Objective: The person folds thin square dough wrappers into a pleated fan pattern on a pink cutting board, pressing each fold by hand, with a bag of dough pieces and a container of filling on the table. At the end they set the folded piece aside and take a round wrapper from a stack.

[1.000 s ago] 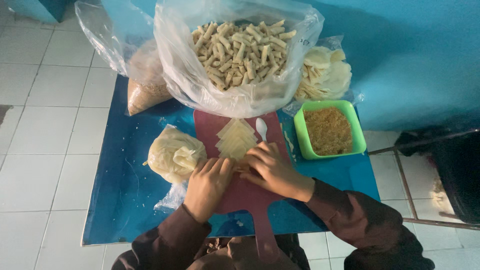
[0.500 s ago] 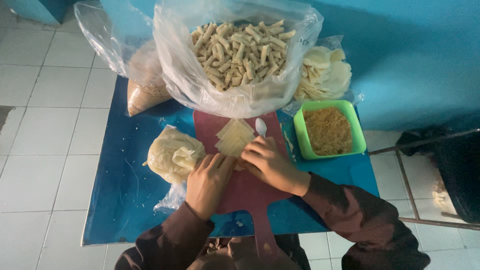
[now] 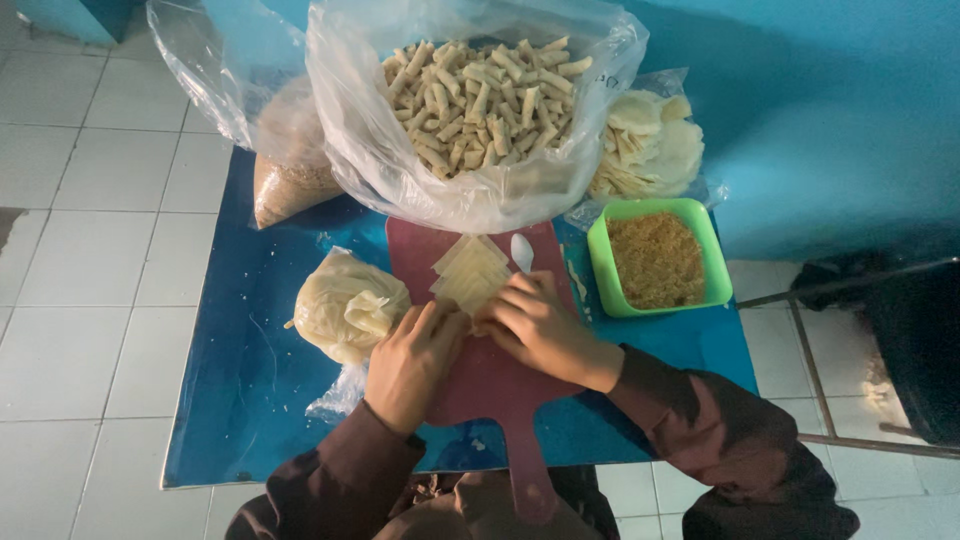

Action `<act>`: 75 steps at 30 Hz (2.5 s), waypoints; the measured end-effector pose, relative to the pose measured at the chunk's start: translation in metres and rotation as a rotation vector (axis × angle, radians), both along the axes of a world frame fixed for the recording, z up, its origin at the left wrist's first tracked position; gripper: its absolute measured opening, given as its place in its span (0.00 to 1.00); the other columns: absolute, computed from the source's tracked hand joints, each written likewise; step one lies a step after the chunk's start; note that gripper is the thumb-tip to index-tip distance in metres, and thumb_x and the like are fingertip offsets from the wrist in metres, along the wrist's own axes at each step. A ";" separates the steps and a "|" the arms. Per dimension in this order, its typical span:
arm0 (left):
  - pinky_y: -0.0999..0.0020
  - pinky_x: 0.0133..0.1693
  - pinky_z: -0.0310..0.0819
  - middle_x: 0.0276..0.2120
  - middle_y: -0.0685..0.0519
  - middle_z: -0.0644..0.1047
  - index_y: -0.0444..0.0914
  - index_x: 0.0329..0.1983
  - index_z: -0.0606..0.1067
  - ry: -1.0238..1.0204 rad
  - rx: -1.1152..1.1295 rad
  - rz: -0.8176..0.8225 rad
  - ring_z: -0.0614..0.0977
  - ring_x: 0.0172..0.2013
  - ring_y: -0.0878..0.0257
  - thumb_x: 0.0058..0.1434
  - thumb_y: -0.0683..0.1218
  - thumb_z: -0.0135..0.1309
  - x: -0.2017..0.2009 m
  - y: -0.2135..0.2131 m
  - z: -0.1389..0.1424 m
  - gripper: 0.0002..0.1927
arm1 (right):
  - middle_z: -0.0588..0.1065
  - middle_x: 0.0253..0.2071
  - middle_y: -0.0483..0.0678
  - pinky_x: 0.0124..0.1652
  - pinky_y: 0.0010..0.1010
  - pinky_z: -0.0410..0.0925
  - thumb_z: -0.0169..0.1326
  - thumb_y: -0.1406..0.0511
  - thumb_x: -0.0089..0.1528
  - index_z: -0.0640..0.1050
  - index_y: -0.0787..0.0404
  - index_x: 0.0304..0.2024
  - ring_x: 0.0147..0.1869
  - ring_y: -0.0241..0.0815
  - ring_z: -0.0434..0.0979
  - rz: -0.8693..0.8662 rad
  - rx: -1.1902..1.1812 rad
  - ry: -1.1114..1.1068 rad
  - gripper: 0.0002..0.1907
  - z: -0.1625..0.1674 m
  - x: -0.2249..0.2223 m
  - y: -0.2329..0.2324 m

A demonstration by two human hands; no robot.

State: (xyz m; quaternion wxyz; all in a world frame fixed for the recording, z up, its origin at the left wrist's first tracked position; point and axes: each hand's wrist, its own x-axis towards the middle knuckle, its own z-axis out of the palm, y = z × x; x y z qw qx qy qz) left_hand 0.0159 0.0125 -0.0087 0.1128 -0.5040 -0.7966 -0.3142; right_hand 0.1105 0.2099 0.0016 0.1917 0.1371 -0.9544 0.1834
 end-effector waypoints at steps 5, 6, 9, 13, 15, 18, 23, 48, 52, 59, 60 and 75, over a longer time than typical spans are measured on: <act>0.61 0.39 0.78 0.42 0.54 0.76 0.39 0.41 0.77 -0.015 0.038 0.013 0.80 0.42 0.57 0.57 0.46 0.61 0.001 0.005 0.003 0.10 | 0.76 0.40 0.44 0.51 0.40 0.60 0.62 0.65 0.60 0.78 0.58 0.42 0.50 0.46 0.73 -0.029 -0.001 -0.046 0.09 0.002 -0.004 0.001; 0.60 0.39 0.77 0.42 0.54 0.76 0.39 0.40 0.77 -0.025 0.049 0.016 0.80 0.42 0.57 0.55 0.47 0.61 0.002 0.006 0.003 0.11 | 0.76 0.40 0.43 0.50 0.40 0.60 0.62 0.65 0.60 0.78 0.58 0.41 0.50 0.45 0.74 -0.038 -0.040 -0.063 0.08 0.001 -0.005 0.001; 0.59 0.41 0.77 0.43 0.54 0.76 0.39 0.39 0.76 -0.102 0.048 0.056 0.80 0.43 0.56 0.59 0.47 0.61 0.003 0.010 0.002 0.09 | 0.77 0.38 0.43 0.50 0.40 0.60 0.62 0.65 0.60 0.78 0.58 0.40 0.49 0.44 0.74 -0.055 -0.133 -0.105 0.07 -0.003 -0.006 0.001; 0.57 0.42 0.74 0.44 0.52 0.75 0.37 0.39 0.75 -0.123 0.091 0.074 0.78 0.42 0.53 0.56 0.48 0.63 0.006 0.015 0.000 0.13 | 0.77 0.37 0.43 0.49 0.39 0.60 0.62 0.65 0.60 0.78 0.58 0.39 0.48 0.44 0.75 -0.098 -0.177 -0.147 0.07 -0.006 -0.008 0.001; 0.54 0.44 0.73 0.43 0.50 0.74 0.37 0.38 0.74 -0.110 0.073 0.090 0.77 0.41 0.52 0.55 0.48 0.63 0.008 0.017 -0.002 0.14 | 0.77 0.36 0.43 0.49 0.39 0.60 0.62 0.64 0.60 0.79 0.57 0.38 0.48 0.44 0.75 -0.102 -0.200 -0.179 0.07 -0.006 -0.009 0.003; 0.53 0.45 0.70 0.46 0.48 0.73 0.35 0.42 0.72 -0.136 0.036 0.083 0.76 0.43 0.49 0.52 0.46 0.62 0.008 0.019 -0.004 0.17 | 0.77 0.36 0.42 0.49 0.38 0.60 0.63 0.64 0.60 0.80 0.56 0.38 0.48 0.44 0.75 -0.087 -0.230 -0.193 0.06 -0.006 -0.010 0.006; 0.52 0.46 0.70 0.47 0.47 0.73 0.35 0.42 0.72 -0.139 0.082 0.062 0.75 0.44 0.48 0.49 0.44 0.60 0.008 0.016 -0.006 0.18 | 0.78 0.37 0.42 0.46 0.39 0.61 0.64 0.63 0.60 0.79 0.56 0.38 0.48 0.44 0.75 -0.134 -0.229 -0.190 0.07 -0.009 -0.010 0.005; 0.62 0.45 0.74 0.45 0.55 0.77 0.40 0.47 0.78 0.149 0.025 -0.015 0.79 0.45 0.59 0.53 0.42 0.54 0.001 0.003 -0.011 0.17 | 0.74 0.46 0.48 0.52 0.45 0.62 0.63 0.66 0.57 0.79 0.62 0.45 0.54 0.49 0.72 -0.039 0.163 0.188 0.14 -0.010 0.007 -0.003; 0.62 0.47 0.73 0.46 0.54 0.78 0.38 0.51 0.79 0.207 -0.010 0.001 0.79 0.46 0.59 0.55 0.42 0.54 0.001 0.006 -0.020 0.19 | 0.74 0.47 0.47 0.54 0.45 0.62 0.62 0.67 0.58 0.79 0.63 0.47 0.55 0.48 0.72 -0.046 0.203 0.162 0.15 -0.012 0.005 0.000; 0.55 0.61 0.66 0.57 0.52 0.76 0.38 0.57 0.77 0.304 -0.018 0.082 0.75 0.58 0.57 0.56 0.47 0.57 0.002 0.012 -0.016 0.24 | 0.75 0.47 0.48 0.54 0.47 0.61 0.61 0.68 0.57 0.77 0.61 0.42 0.54 0.49 0.72 -0.104 0.166 0.179 0.11 -0.014 -0.001 0.003; 0.54 0.62 0.64 0.59 0.52 0.76 0.38 0.58 0.77 0.317 -0.024 0.101 0.74 0.59 0.56 0.57 0.47 0.57 0.001 0.013 -0.014 0.24 | 0.75 0.47 0.46 0.54 0.46 0.62 0.60 0.68 0.58 0.78 0.61 0.45 0.55 0.47 0.72 -0.086 0.169 0.185 0.12 -0.013 -0.002 0.004; 0.55 0.62 0.66 0.63 0.50 0.72 0.37 0.62 0.74 0.202 0.010 0.049 0.74 0.60 0.54 0.56 0.43 0.56 0.002 0.008 -0.011 0.27 | 0.72 0.62 0.47 0.54 0.42 0.62 0.55 0.68 0.59 0.81 0.62 0.57 0.59 0.45 0.69 -0.153 0.446 0.228 0.22 -0.008 0.005 0.002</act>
